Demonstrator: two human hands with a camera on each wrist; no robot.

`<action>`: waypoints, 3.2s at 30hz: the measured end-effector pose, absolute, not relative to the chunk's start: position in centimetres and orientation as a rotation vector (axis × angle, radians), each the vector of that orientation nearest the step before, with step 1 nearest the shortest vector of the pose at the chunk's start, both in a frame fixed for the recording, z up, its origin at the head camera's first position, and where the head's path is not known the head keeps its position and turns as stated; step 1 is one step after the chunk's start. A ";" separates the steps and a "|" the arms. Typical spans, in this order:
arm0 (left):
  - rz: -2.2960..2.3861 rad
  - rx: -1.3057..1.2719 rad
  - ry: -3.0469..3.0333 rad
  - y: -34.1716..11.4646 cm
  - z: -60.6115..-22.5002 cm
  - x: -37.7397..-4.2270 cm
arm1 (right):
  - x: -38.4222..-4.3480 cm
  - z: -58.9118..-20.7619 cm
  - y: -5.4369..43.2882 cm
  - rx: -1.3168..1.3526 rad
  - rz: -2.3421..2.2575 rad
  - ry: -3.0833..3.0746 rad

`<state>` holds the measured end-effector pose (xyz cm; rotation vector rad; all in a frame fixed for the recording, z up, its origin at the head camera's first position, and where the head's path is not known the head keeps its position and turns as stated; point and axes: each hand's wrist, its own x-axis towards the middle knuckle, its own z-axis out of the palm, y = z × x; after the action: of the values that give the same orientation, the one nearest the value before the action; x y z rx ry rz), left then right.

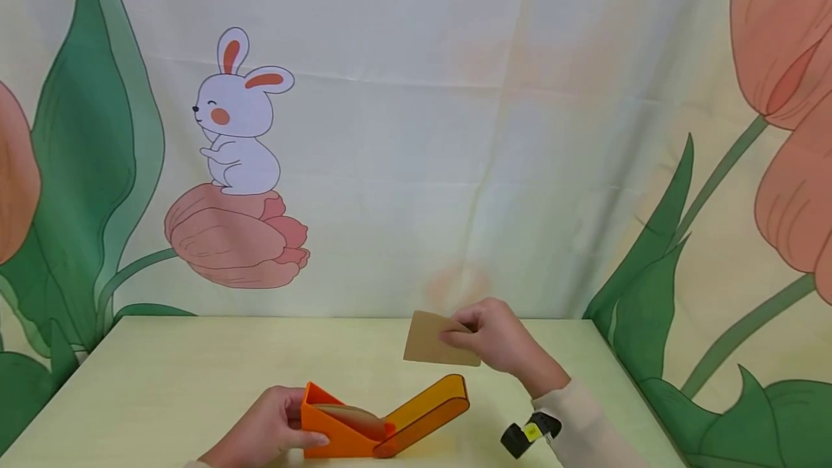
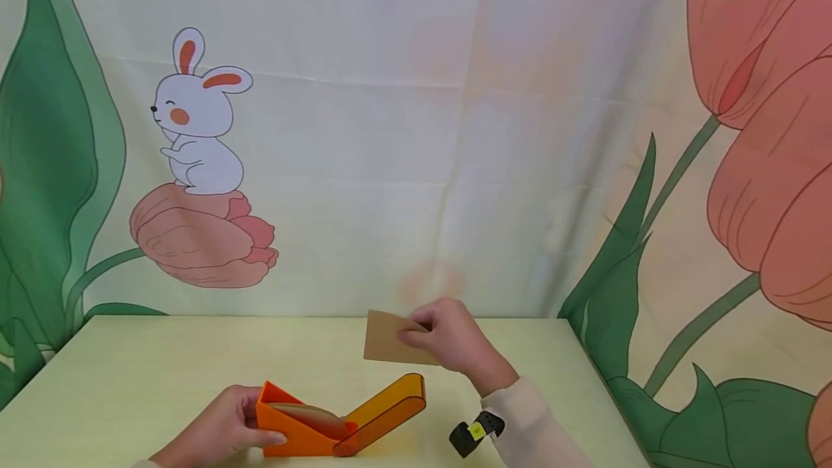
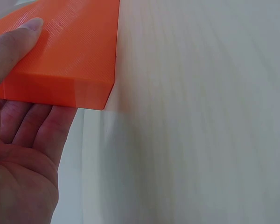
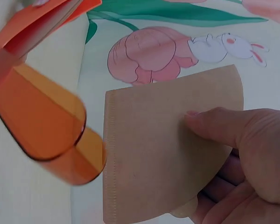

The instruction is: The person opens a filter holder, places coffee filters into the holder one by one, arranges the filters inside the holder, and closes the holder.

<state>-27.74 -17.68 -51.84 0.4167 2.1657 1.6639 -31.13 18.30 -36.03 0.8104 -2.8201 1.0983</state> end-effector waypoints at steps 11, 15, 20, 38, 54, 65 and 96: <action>1.665 0.440 2.170 -17.6 -51.8 -27.7 | -29.7 -35.3 16.5 0.938 1.265 -2.786; 1.659 0.427 2.171 -17.6 -51.8 -27.7 | -29.6 -35.7 15.8 0.960 1.292 -2.780; 1.662 0.414 2.165 -17.7 -51.8 -27.8 | -29.5 -36.4 14.9 0.988 1.336 -2.778; 1.695 0.408 2.136 -17.8 -52.3 -27.8 | -29.1 -39.0 11.8 1.043 1.418 -2.797; 1.717 0.461 2.131 -17.9 -52.3 -27.7 | -29.2 -41.3 9.5 1.095 1.475 -2.792; 1.688 0.410 2.127 -17.9 -52.1 -27.7 | -29.1 -42.2 8.5 1.068 1.446 -2.842; 1.714 0.477 2.117 -18.0 -52.0 -27.6 | -28.9 -44.3 7.1 1.124 1.368 -2.970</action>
<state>-27.65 -17.97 -52.03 0.4770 2.1167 1.7144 -28.88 7.15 -44.34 1.1238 -2.9704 1.3676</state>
